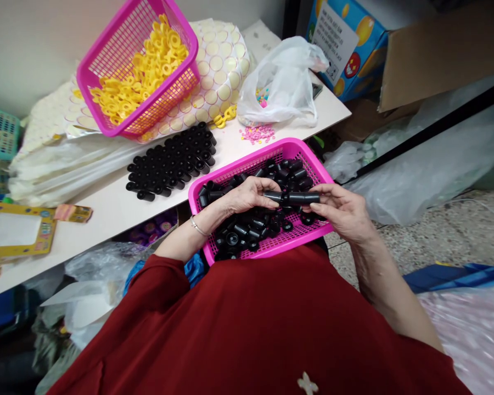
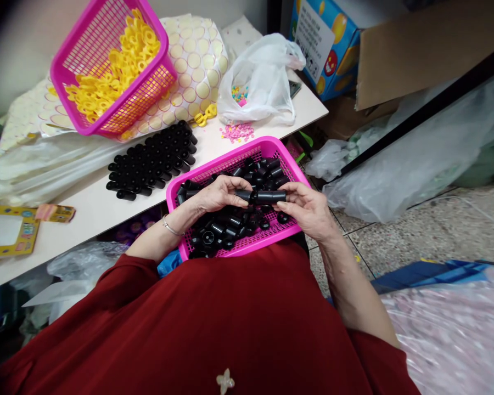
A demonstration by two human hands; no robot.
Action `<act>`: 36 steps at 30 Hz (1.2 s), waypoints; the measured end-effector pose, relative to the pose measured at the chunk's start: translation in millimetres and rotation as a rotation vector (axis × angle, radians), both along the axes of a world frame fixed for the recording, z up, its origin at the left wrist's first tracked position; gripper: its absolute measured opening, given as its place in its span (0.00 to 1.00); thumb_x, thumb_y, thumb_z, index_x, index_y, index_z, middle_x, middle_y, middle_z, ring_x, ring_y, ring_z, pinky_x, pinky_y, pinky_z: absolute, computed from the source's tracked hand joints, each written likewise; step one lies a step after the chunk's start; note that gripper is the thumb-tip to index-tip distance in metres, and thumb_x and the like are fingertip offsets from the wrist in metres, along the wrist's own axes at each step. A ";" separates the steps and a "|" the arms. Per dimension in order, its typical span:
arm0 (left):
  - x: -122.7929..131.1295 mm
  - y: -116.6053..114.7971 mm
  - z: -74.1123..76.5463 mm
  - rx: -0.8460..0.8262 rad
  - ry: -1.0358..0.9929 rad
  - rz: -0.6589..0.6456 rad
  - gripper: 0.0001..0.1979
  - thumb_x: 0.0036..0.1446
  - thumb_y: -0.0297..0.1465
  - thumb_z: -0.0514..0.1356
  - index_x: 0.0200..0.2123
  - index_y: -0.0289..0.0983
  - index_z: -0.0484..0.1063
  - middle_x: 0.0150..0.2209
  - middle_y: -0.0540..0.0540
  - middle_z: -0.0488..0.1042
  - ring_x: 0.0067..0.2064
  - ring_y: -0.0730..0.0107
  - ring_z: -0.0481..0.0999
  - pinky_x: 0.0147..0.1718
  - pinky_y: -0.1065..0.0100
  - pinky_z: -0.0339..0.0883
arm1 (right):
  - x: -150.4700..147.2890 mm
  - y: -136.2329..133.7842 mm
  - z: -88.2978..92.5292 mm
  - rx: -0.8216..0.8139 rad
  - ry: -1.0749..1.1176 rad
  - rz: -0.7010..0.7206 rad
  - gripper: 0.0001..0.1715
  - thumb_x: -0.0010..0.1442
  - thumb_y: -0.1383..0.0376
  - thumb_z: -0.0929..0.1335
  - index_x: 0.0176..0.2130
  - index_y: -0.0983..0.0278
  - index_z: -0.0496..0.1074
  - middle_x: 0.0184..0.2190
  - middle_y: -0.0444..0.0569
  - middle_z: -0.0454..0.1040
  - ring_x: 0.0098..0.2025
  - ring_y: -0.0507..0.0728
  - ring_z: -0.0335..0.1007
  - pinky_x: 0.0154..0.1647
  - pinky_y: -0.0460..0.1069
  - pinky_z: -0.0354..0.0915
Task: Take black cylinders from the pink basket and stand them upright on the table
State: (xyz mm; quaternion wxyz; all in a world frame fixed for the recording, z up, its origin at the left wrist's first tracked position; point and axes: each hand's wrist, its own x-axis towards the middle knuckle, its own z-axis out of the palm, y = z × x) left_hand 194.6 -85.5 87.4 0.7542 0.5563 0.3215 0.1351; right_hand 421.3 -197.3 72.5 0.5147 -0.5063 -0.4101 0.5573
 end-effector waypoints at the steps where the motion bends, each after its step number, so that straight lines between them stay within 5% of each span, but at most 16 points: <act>1: -0.1 -0.1 -0.6 -0.009 -0.006 0.003 0.20 0.37 0.30 0.75 0.35 0.31 0.75 0.30 0.51 0.74 0.31 0.75 0.73 0.35 0.69 0.69 | 0.2 -0.2 -0.2 0.005 -0.021 0.007 0.27 0.48 0.52 0.80 0.43 0.59 0.74 0.32 0.45 0.79 0.34 0.56 0.81 0.42 0.55 0.80; 11: -0.3 -0.6 -3.3 -0.034 -0.037 0.024 0.22 0.37 0.31 0.76 0.35 0.31 0.75 0.30 0.51 0.75 0.32 0.74 0.75 0.36 0.67 0.73 | -5.1 -1.1 -1.4 0.004 -0.012 -0.019 0.27 0.46 0.52 0.81 0.41 0.59 0.74 0.32 0.45 0.79 0.32 0.56 0.80 0.42 0.55 0.80; 17: 7.1 -5.7 -0.8 0.003 -0.018 0.003 0.27 0.38 0.32 0.75 0.44 0.31 0.77 0.34 0.49 0.76 0.35 0.72 0.75 0.37 0.67 0.71 | -24.7 -3.8 -0.6 0.045 -0.085 -0.006 0.26 0.49 0.48 0.79 0.42 0.59 0.74 0.31 0.46 0.78 0.33 0.56 0.78 0.40 0.53 0.78; 22: 8.5 -4.4 6.4 0.146 0.070 -0.075 0.20 0.39 0.35 0.74 0.35 0.30 0.80 0.27 0.51 0.73 0.29 0.76 0.69 0.30 0.71 0.62 | -35.8 -4.7 0.5 0.121 -0.239 -0.040 0.21 0.50 0.52 0.78 0.40 0.59 0.77 0.31 0.46 0.77 0.28 0.54 0.73 0.30 0.50 0.75; 30: -8.4 2.4 -3.9 -0.071 -0.017 0.121 0.21 0.30 0.30 0.77 0.31 0.31 0.78 0.27 0.52 0.75 0.29 0.77 0.71 0.32 0.71 0.65 | -23.7 -1.6 -14.3 -0.037 0.074 -0.117 0.20 0.50 0.55 0.79 0.40 0.60 0.75 0.28 0.44 0.79 0.28 0.56 0.80 0.35 0.55 0.80; 36: -15.3 2.9 -5.2 -0.151 -0.098 0.119 0.26 0.30 0.37 0.79 0.33 0.32 0.77 0.29 0.51 0.75 0.29 0.78 0.71 0.32 0.72 0.64 | -35.5 7.8 -1.6 0.127 -0.097 -0.002 0.19 0.52 0.56 0.78 0.42 0.58 0.76 0.32 0.46 0.79 0.31 0.55 0.77 0.34 0.52 0.77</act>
